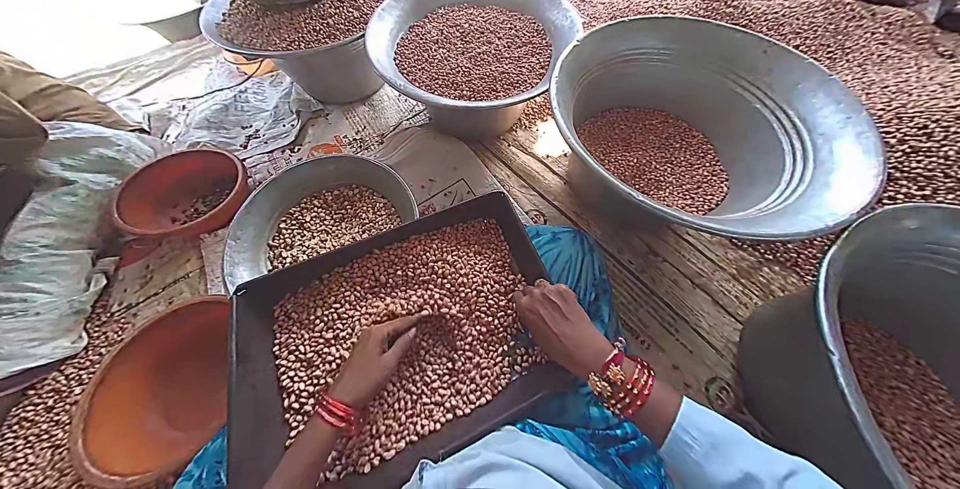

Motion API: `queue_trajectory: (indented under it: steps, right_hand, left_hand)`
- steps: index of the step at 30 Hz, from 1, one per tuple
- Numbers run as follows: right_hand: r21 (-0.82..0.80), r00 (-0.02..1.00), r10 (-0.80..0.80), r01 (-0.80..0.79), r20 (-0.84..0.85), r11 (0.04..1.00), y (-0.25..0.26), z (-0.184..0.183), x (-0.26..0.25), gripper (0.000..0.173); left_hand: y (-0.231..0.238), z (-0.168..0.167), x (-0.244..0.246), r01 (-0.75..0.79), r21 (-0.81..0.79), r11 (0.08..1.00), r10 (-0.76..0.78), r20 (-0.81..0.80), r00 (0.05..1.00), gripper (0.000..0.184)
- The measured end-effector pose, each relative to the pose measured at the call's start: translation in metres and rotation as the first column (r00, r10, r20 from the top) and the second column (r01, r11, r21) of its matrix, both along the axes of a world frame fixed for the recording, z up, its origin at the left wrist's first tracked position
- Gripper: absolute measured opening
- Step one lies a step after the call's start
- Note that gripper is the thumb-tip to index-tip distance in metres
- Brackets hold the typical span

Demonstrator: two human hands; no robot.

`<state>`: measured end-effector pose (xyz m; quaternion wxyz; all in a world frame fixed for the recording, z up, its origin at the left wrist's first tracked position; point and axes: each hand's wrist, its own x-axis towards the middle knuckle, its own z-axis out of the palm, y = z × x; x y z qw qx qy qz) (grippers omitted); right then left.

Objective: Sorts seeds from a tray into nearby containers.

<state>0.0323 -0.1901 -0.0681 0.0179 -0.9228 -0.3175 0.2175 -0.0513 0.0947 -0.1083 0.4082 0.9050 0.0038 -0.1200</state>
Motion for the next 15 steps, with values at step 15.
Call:
queue_trajectory:
  steps: [15]
  right_hand:
    - [0.480, 0.993, -0.118, 0.097, 0.015, 0.872, 0.002, 0.040, 0.024, 0.020]
  left_hand:
    - [-0.021, -0.018, -0.031, -0.117, 0.389, 0.914, -0.063, 0.420, 0.905, 0.015]
